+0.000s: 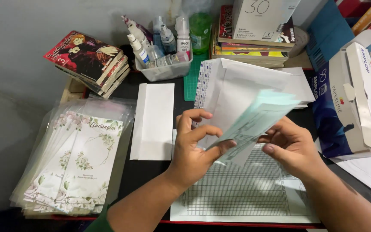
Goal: Remove papers from envelopes, unfold them, and flatten them on the desk.
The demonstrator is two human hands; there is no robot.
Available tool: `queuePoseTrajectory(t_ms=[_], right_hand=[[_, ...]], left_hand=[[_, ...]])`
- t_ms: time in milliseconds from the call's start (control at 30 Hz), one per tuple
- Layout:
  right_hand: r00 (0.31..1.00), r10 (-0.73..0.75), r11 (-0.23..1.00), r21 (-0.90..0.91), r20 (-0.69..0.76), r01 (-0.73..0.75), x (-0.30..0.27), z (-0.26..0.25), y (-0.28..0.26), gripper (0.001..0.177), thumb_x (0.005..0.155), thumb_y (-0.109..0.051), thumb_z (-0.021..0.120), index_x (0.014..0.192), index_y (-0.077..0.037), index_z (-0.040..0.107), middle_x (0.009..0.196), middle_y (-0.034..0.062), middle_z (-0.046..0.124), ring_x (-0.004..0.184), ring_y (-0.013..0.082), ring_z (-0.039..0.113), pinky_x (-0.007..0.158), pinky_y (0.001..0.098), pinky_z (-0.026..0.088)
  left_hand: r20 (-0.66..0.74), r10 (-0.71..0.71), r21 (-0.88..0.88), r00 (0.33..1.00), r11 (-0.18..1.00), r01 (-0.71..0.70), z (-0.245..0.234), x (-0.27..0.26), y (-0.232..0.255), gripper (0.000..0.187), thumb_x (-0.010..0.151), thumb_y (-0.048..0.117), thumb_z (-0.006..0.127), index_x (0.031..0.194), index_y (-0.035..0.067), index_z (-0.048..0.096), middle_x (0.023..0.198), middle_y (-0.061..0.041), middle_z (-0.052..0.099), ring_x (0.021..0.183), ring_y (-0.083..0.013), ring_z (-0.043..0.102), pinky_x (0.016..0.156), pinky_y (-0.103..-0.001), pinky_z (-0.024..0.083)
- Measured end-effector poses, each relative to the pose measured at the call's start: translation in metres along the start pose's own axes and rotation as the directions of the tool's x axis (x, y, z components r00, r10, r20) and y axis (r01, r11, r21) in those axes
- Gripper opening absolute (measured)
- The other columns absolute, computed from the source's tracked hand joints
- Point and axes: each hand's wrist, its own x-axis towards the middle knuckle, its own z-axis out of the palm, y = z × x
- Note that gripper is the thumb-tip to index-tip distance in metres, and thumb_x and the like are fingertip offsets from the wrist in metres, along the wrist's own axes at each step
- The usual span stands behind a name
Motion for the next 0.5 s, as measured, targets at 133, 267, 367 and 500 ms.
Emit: queuePoseTrajectory(t_ms=[133, 267, 367, 500], right_hand=[[0.987, 0.017, 0.987, -0.152, -0.162, -0.042, -0.001, -0.002, 0.005, 0.016, 0.087, -0.009, 0.077, 0.099, -0.004, 0.068, 0.094, 0.0073, 0.073, 0.092, 0.0159, 0.071, 0.08, 0.0308, 0.062], [0.97, 0.125, 0.985, 0.139, -0.206, -0.097, 0.002, -0.009, 0.012, 0.012, 0.091, -0.01, 0.074, 0.099, -0.004, 0.066, 0.091, 0.0083, 0.071, 0.081, 0.0168, 0.068, 0.074, 0.0289, 0.058], [0.969, 0.169, 0.948, 0.297, -0.177, -0.112, 0.005, -0.005, 0.007, 0.017, 0.093, -0.002, 0.069, 0.11, 0.001, 0.067, 0.106, 0.0159, 0.074, 0.091, 0.0235, 0.071, 0.078, 0.0324, 0.061], [0.958, 0.219, 0.942, 0.297, -0.187, -0.157, 0.007, -0.006, 0.01, 0.005, 0.096, -0.001, 0.066, 0.1, -0.002, 0.064, 0.092, 0.0098, 0.067, 0.077, 0.0153, 0.059, 0.071, 0.0277, 0.051]], left_hand=[[-0.026, 0.075, 0.087, 0.997, 0.994, -0.073, -0.007, 0.0, 0.011, 0.034, 0.077, 0.055, 0.076, 0.087, 0.022, 0.073, 0.139, -0.013, 0.045, 0.137, -0.0322, 0.042, 0.116, -0.049, 0.042], [0.015, -0.066, -0.193, 0.998, 0.979, 0.067, -0.015, 0.005, 0.009, 0.046, 0.099, 0.057, 0.049, 0.11, 0.014, 0.058, 0.144, -0.017, 0.043, 0.133, -0.0315, 0.05, 0.111, -0.05, 0.043], [0.144, -0.16, -0.426, 0.977, 0.881, 0.207, -0.019, 0.009, 0.012, 0.043, 0.101, 0.051, 0.049, 0.117, 0.011, 0.054, 0.145, -0.014, 0.052, 0.118, -0.0257, 0.061, 0.097, -0.035, 0.053], [0.245, -0.218, -0.433, 0.945, 0.848, 0.308, -0.023, 0.013, 0.013, 0.053, 0.103, 0.054, 0.038, 0.119, 0.012, 0.064, 0.151, -0.015, 0.053, 0.113, -0.0206, 0.064, 0.095, -0.035, 0.053]])
